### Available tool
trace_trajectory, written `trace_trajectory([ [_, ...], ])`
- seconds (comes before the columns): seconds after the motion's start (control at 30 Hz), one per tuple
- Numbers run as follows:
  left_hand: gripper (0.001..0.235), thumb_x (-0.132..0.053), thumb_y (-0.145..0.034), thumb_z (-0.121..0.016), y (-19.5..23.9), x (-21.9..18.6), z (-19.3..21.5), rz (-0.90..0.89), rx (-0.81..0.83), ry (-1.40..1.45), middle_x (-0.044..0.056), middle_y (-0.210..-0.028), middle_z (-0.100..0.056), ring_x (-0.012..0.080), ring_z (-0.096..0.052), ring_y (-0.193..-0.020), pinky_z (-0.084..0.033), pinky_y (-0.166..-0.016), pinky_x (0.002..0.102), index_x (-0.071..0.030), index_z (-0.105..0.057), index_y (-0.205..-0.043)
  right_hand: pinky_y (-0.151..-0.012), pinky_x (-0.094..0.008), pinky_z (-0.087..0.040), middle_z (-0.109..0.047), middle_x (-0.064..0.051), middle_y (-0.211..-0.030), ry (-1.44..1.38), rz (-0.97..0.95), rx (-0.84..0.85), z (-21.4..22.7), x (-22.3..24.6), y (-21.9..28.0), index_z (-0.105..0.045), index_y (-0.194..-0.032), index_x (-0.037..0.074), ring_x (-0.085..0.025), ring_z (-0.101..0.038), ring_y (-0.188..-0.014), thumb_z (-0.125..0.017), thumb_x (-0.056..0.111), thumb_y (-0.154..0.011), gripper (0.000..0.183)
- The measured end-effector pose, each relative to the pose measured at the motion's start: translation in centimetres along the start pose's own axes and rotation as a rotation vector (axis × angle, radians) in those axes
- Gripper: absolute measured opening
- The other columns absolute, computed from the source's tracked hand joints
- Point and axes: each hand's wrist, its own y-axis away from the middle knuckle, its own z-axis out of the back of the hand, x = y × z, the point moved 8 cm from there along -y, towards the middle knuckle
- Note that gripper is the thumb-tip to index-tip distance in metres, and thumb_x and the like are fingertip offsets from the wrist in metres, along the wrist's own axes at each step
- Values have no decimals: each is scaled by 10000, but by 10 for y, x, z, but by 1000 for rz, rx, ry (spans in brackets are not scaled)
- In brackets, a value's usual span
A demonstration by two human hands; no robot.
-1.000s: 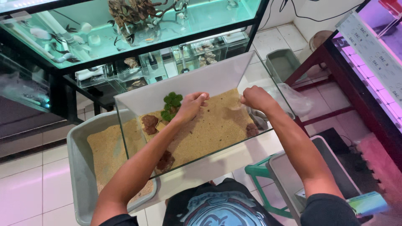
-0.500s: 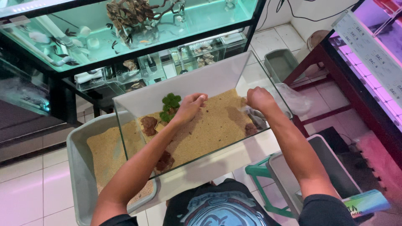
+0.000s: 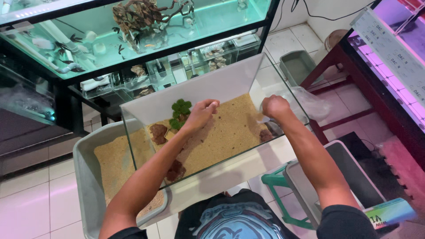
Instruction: The person prepares an aquarium by scooping sand from a bin and spreading it onto the floor of the tank.
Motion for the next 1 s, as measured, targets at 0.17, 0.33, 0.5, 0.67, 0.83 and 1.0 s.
trace_trajectory([
  [0.17,378,-299,-1000,-597,9,-9,1,-23,-10,-13,172,-1135,-743,235,-733,-972,-616,-801,317,-52,-727,-1256,-820,-590,-595,-720,-317,-936,-72,54,-183,30,6,9,-757,-981,-80,-503,-719,-960,-545,221,-935,371],
  [0.33,366,-282,-999,-601,4,-8,-1,-58,8,-47,186,-1095,-742,250,-732,-967,-617,-794,328,-49,-735,-1247,-814,-614,-582,-720,-310,-896,-40,138,-253,79,36,43,-732,-948,-81,-506,-723,-931,-505,400,-995,533],
  [0.5,361,-323,-992,-602,2,-5,1,-63,16,-144,130,-992,-754,225,-739,-937,-607,-809,382,-119,-746,-1252,-734,-534,-607,-665,-177,-920,41,274,-523,98,53,54,-661,-1052,3,-400,-721,-883,-666,530,-934,540],
  [0.67,354,-336,-992,-603,-9,8,0,-86,7,-174,122,-1059,-761,233,-749,-991,-601,-852,384,-149,-748,-1255,-759,-458,-614,-558,-76,-1035,96,342,-701,112,57,64,-592,-1150,96,-314,-686,-964,-772,513,-848,546],
  [0.83,366,-381,-982,-612,3,-8,1,-88,-12,-238,111,-1159,-758,267,-739,-1068,-587,-922,405,-203,-744,-1273,-836,-405,-573,-621,-103,-941,-2,472,-868,122,64,75,-670,-1054,75,-292,-677,-940,-721,497,-915,448],
  [1.0,495,-438,-1018,-540,5,-13,0,-112,-19,-236,170,-1337,-685,372,-675,-1191,-528,-1034,501,-153,-630,-1414,-866,-479,-571,-717,-78,-1046,-329,361,-640,127,59,86,-687,-1090,188,-352,-710,-981,-555,517,-1041,357],
])
